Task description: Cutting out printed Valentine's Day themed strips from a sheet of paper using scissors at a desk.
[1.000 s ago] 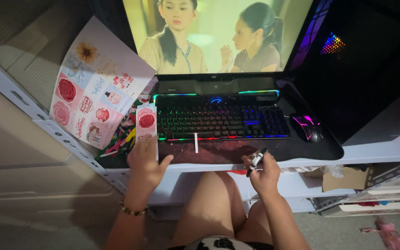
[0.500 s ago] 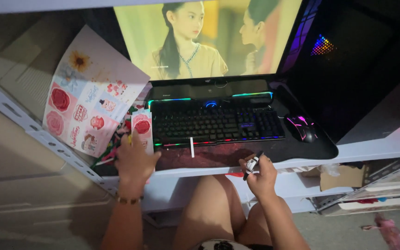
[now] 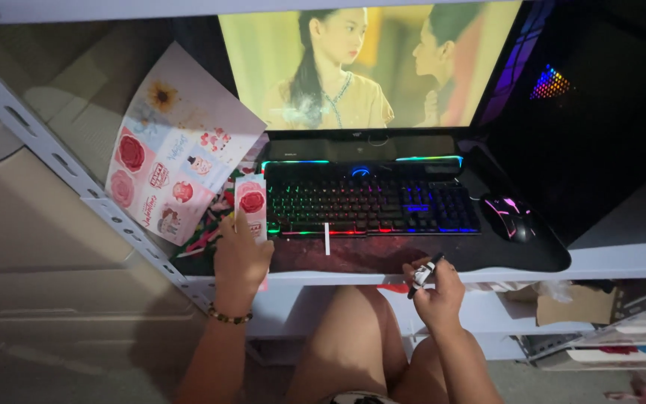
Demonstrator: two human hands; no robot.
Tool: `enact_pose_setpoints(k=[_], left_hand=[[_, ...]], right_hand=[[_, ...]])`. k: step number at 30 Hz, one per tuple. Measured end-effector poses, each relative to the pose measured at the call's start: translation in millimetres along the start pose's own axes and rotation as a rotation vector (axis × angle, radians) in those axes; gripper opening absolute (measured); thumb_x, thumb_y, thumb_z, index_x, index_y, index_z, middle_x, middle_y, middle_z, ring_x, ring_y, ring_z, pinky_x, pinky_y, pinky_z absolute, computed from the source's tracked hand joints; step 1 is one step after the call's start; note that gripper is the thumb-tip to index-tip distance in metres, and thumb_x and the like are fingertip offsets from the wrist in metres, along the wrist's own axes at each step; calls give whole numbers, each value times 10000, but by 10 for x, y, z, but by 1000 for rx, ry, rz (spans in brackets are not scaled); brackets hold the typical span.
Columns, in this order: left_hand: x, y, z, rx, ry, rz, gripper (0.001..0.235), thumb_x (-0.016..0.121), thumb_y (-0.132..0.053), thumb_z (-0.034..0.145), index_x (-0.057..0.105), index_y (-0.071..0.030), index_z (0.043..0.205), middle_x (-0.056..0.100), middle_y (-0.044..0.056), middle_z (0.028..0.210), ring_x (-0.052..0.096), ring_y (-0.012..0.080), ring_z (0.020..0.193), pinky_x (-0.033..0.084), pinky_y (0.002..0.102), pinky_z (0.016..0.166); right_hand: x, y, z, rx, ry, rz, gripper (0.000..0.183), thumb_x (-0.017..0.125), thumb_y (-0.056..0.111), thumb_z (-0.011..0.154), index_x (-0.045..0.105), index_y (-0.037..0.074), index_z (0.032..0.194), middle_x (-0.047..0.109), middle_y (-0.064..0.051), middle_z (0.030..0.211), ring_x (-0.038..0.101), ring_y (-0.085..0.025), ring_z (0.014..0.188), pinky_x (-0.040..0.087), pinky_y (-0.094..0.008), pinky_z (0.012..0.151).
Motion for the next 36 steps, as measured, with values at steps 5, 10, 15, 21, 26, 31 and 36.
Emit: enact_pose_setpoints(k=[5, 10, 15, 21, 26, 31, 36], left_hand=[[-913, -293, 385, 162, -408, 338, 809, 880, -312, 630, 618, -17, 1336, 589, 209, 1127, 694, 433, 839, 607, 520, 658], [-1453, -59, 1151, 153, -709, 452, 871, 1006, -213, 478, 697, 31, 1255, 577, 322, 1282, 536, 530, 1172, 449, 639, 903], [-1360, -99, 1879, 113, -435, 489, 590, 730, -111, 930, 543, 106, 1446, 583, 410, 1342, 523, 554, 1209, 292, 672, 912], [-1043, 247, 2670, -161, -163, 581, 810, 614, -332, 839, 390, -117, 1587, 511, 263, 1496, 405, 437, 1360, 249, 634, 1035], [-1179, 257, 2808, -47, -267, 576, 206, 604, -247, 948, 739, -142, 1062, 752, 140, 996, 709, 355, 899, 452, 507, 712], [-1750, -427, 2272, 226, -391, 381, 413, 556, -386, 1193, 741, -133, 924, 729, 109, 824, 733, 329, 633, 503, 453, 432], [-1942, -1357, 1352, 683, -285, 535, 487, 664, -54, 1131, 593, -132, 656, 481, -62, 460, 613, 115, 478, 516, 285, 504]], right_hand=[[16, -89, -25, -13, -2, -13, 214, 906, 242, 787, 729, 171, 884, 729, -24, 778, 683, -299, 743, 557, -387, 717], [23, -111, -42, -40, -15, 5, 206, 903, 246, 797, 731, 170, 880, 739, -23, 793, 685, -308, 743, 552, -393, 726], [21, -95, -45, -55, -39, -31, 234, 912, 262, 777, 715, 171, 863, 726, -2, 761, 674, -279, 718, 549, -362, 704], [45, 44, -37, -70, 77, -93, 189, 818, 169, 838, 646, 128, 903, 729, 2, 908, 663, -227, 808, 493, -359, 786], [42, 49, -16, -27, 62, -82, 191, 820, 158, 817, 634, 151, 857, 723, 43, 859, 629, -190, 718, 479, -332, 722], [58, 5, -26, -28, 79, -93, 183, 809, 186, 822, 635, 152, 866, 719, 38, 842, 617, -215, 696, 470, -359, 720], [21, 57, -20, -49, 70, -67, 219, 841, 140, 812, 633, 136, 879, 736, 17, 902, 663, -209, 797, 498, -342, 770]])
Point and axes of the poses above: each hand's wrist, its own z-axis towards the middle knuckle, its own x-axis out of the palm, y = z × x, the point moved 10 cm from there along z, towards the middle knuckle
